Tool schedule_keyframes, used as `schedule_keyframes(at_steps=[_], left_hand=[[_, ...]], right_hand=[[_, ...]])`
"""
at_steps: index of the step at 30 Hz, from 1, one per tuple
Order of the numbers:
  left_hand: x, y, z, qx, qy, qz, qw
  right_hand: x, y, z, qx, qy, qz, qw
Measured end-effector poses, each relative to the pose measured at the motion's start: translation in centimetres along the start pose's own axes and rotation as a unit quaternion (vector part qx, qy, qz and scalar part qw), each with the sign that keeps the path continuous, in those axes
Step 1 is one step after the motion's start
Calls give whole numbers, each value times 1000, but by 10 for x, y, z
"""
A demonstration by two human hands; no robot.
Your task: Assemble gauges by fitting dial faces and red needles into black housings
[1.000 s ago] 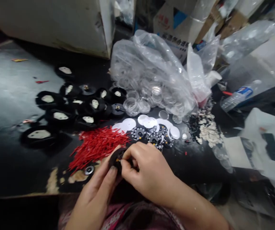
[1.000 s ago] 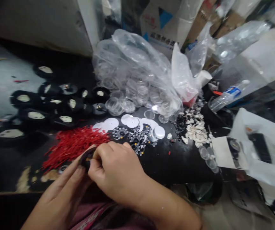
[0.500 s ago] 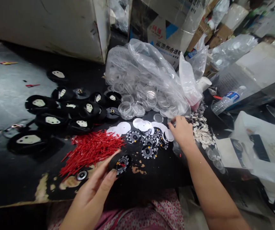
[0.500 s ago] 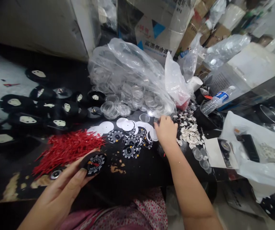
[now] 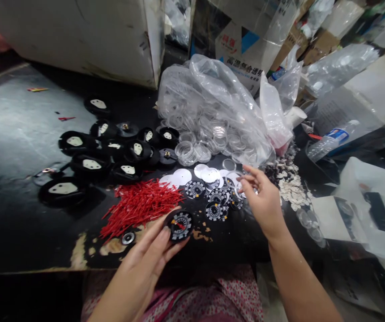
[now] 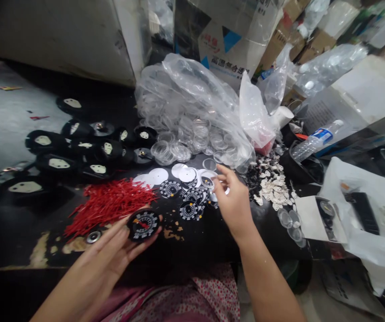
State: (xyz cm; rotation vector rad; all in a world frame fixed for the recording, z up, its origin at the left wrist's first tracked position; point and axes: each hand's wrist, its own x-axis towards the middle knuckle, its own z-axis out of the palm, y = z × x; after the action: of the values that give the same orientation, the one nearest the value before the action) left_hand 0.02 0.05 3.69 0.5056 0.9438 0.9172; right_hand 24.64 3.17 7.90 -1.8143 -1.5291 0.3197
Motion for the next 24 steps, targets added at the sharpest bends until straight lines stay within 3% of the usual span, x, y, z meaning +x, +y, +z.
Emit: schedule_keyframes(at_steps=[4,6,9,12,15,17,20,24], left_hand=[[0,11,19,-143,-30,-104,984],[2,14,19,-169,-15,-109,979],[4,15,14,-163,-5,-78,984],[4,12,12,-108,-13,-44,993],[3,3,12,-33,-28,-17,999],[1,-4,11,18,-45,-1,999],[-2,-9,8,72,-86,24,993],[-3,-6,6,125,-92,56,986]], right_hand=[[-34,-44,32,-28,-61,-179,981],[-47,-58,40,-40,-99,-247,963],[-56,-67,40,-47,-123,-288,948],[-54,-70,35,7,-123,-256,959],[-43,-72,36,76,-108,-135,982],[-34,-73,42,68,-144,-77,984],[-28,-73,54,31,-193,-63,979],[-28,-73,58,35,-169,-76,982]])
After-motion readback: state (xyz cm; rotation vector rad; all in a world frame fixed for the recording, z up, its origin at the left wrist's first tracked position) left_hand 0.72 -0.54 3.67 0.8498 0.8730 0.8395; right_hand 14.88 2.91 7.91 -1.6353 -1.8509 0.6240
